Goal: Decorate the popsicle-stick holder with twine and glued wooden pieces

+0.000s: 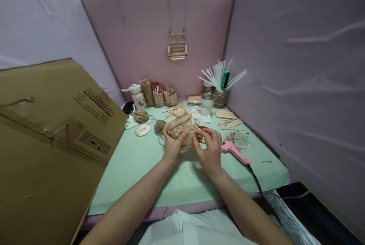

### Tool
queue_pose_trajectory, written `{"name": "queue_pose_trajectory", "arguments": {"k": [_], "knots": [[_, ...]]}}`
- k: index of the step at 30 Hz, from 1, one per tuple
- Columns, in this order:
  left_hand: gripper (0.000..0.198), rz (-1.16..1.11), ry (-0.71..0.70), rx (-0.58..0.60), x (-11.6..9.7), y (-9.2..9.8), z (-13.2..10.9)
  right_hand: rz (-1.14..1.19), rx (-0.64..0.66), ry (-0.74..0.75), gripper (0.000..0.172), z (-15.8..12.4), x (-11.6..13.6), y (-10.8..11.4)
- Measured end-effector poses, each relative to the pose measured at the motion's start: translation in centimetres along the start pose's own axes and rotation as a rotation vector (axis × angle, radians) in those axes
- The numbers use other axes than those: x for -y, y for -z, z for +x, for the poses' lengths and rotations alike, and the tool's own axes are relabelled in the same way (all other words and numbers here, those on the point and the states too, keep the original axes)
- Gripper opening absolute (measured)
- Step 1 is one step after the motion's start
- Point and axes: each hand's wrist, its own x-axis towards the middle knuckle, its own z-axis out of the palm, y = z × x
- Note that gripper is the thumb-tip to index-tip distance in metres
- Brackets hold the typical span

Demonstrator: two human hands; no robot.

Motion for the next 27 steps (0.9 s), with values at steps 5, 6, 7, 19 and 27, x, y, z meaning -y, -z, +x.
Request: {"name": "queue_pose_trajectory", "arguments": {"k": [5,6,7,19,27], "knots": [[0.097,0.003,0.013,0.008,0.20,0.04,-0.03,0.021,0.013,0.031,0.014,0.19,0.03,0.06],[0.098,0.003,0.012,0.010,0.21,0.04,-0.05,0.026,0.014,0.037,0.014,0.18,0.01,0.06],[0.099,0.003,0.009,0.012,0.20,0.03,-0.07,0.028,0.015,0.043,0.015,0.15,-0.01,0.07],[0.093,0.041,0.034,-0.001,-0.43,-0.07,-0.02,-0.010,0.061,0.173,0.029,-0.23,-0.11,0.56],[0.093,0.036,0.076,-0.009,-0.72,-0.09,-0.13,-0.038,0.127,0.278,0.041,-0.38,-0.28,0.90]]}}
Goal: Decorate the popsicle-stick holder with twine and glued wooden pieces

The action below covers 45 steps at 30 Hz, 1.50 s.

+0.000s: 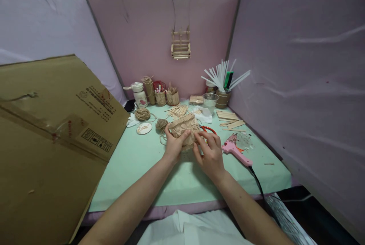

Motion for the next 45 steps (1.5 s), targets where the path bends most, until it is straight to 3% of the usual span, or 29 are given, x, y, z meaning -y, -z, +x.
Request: {"name": "queue_pose_trajectory", "arguments": {"k": [20,35,45], "knots": [[0.093,0.041,-0.006,0.002,0.1,0.1,-0.2,-0.070,0.092,0.005,0.036,-0.7,0.6,0.8],[0.087,0.013,0.014,0.044,0.1,0.3,-0.3,-0.053,0.082,-0.002,0.044,-1.3,0.9,1.1],[0.092,-0.143,0.107,0.237,-0.1,0.6,-0.6,-0.017,0.058,-0.020,0.050,-1.3,0.7,1.3]]}}
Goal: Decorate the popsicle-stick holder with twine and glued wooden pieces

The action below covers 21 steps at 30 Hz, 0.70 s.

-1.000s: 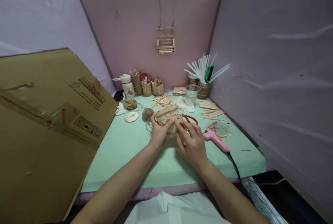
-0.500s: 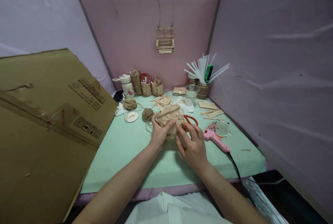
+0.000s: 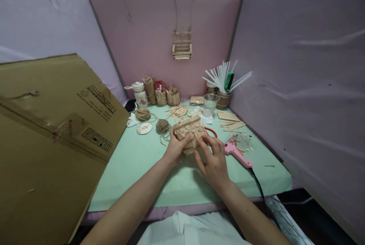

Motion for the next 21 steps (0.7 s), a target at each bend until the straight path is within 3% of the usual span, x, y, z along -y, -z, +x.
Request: {"name": "queue_pose_trajectory", "arguments": {"k": [12,21], "knots": [[0.079,-0.017,0.026,-0.010,0.07,-0.15,-0.13,0.026,0.010,-0.029,0.043,-0.12,0.20,0.13],[0.081,-0.011,0.091,0.084,0.16,-0.18,-0.34,0.107,0.032,-0.169,0.031,-0.06,0.48,0.18]]}}
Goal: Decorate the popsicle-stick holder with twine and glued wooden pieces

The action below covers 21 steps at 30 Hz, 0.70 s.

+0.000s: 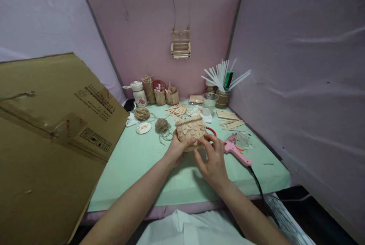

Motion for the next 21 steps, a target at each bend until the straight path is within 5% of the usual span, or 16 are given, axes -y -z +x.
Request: {"name": "queue_pose_trajectory", "arguments": {"k": [21], "knots": [[0.085,-0.004,0.040,0.046,-0.08,-0.08,-0.27,0.000,0.050,-0.036,0.032,-0.25,0.31,0.59]]}}
